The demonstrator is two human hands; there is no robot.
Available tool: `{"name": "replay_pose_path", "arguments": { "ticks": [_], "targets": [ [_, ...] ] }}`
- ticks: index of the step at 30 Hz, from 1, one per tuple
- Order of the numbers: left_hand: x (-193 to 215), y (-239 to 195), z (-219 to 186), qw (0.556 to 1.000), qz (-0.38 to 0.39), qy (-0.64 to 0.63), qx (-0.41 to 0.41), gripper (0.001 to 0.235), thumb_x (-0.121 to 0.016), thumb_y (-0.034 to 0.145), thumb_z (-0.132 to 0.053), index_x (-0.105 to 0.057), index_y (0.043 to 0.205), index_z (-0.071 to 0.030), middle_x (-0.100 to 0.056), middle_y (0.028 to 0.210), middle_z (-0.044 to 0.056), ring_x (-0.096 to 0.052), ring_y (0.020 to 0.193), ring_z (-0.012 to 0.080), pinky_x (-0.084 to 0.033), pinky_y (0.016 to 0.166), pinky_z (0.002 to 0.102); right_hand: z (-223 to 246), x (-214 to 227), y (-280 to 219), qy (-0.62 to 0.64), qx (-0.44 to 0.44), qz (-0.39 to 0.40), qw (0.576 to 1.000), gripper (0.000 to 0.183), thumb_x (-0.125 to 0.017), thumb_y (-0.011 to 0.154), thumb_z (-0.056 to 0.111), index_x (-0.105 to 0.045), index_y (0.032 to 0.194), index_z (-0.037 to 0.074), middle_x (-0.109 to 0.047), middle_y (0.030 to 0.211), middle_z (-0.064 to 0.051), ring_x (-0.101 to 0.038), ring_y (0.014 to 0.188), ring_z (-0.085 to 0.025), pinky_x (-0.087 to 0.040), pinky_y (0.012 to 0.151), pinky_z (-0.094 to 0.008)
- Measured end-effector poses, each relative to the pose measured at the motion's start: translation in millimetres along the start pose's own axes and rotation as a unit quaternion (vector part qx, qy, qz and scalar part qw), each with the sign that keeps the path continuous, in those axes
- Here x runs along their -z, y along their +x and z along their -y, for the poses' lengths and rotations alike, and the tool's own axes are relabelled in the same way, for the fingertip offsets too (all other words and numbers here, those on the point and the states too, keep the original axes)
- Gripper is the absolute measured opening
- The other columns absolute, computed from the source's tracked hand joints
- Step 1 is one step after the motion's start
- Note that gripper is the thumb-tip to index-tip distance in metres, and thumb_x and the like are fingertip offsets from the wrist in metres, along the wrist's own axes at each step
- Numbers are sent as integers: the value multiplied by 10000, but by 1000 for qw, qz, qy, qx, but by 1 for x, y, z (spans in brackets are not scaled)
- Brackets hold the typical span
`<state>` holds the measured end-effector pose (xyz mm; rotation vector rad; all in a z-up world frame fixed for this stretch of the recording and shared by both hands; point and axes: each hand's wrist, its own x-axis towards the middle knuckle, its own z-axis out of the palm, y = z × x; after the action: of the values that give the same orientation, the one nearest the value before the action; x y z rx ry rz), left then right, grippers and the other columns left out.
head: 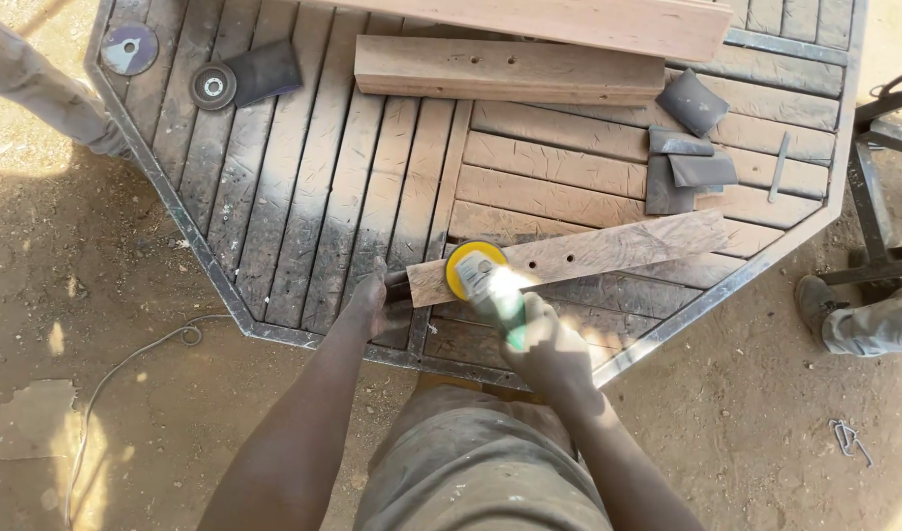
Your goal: Sanding a wooden plank using a handheld angle grinder with a sanding disc
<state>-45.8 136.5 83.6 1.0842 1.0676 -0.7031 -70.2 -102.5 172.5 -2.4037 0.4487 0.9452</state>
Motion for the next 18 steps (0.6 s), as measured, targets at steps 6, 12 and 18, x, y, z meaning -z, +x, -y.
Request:
{"name": "replay_pose_path", "arguments": {
  "ticks": [6,12,18],
  "targets": [
    [19,92,56,983,0,82,-166,755,-983,757,-379,-630,1335,-44,-631,1308,194,-568,1219,297,-509,983,479,-89,3,59,10,31,-119,992,592,-767,817,484,-605,1223,84,-727,1006,-204,-725,1049,-395,-555,957,-585],
    [32,145,80,981,-28,116,-153,663,-921,831,-416,-642,1360,-127,-644,1366,145,-611,1240,321,-588,870,525,-197,77,106,-62,-119,-163,977,636,-713,862,494,-484,1345,149,-734,1101,-251,-720,1056,-440,-564,906,-581],
    [5,82,48,988,-50,115,-86,697,-751,826,-330,-546,1453,-104,-646,1348,161,-619,1208,327,-576,969,556,-213,165,100,22,-191,-184,964,609,-717,951,421,-398,1286,25,-640,1084,-261,-668,905,-435,-569,761,-571]
  ]
}}
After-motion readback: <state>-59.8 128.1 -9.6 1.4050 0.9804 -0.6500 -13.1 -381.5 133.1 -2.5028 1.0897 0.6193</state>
